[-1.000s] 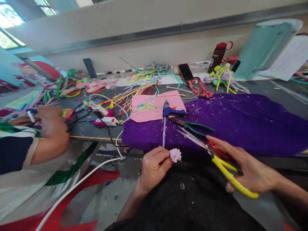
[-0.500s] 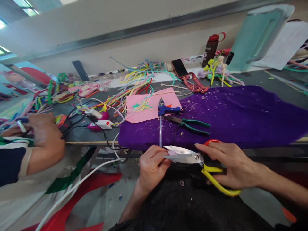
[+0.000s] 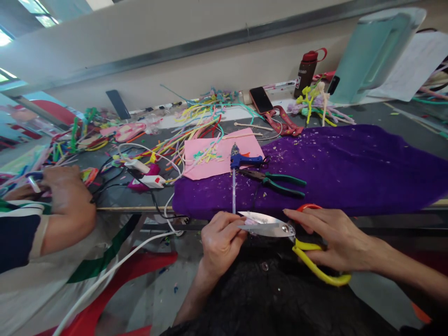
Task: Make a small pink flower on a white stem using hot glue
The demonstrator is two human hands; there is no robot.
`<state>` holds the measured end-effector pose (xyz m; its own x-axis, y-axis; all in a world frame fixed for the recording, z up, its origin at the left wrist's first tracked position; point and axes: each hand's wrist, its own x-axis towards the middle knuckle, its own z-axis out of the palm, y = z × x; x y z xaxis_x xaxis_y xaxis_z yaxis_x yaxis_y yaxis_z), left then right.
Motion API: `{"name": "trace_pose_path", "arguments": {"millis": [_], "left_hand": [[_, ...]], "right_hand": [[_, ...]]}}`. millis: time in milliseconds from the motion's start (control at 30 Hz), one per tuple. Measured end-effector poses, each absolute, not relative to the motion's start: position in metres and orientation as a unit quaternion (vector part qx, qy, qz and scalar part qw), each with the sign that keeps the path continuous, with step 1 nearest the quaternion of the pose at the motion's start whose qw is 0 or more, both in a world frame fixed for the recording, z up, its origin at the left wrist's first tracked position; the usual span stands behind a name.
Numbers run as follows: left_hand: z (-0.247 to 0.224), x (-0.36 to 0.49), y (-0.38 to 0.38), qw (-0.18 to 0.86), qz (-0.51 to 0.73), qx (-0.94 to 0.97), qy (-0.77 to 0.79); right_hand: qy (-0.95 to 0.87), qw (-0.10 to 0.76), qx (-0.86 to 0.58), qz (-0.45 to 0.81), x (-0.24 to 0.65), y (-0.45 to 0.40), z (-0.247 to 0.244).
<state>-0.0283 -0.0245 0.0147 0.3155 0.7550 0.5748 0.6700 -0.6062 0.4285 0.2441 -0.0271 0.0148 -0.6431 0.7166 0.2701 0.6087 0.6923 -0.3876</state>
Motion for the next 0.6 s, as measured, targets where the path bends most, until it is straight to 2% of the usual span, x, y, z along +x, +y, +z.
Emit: {"name": "trace_pose_path", "arguments": {"millis": [600], "left_hand": [[0.0092, -0.0343, -0.0236, -0.016, 0.396, 0.809, 0.435]], "right_hand": [[-0.892, 0.194, -0.379, 0.152, 0.2448, -0.0291, 0.0133]]}}
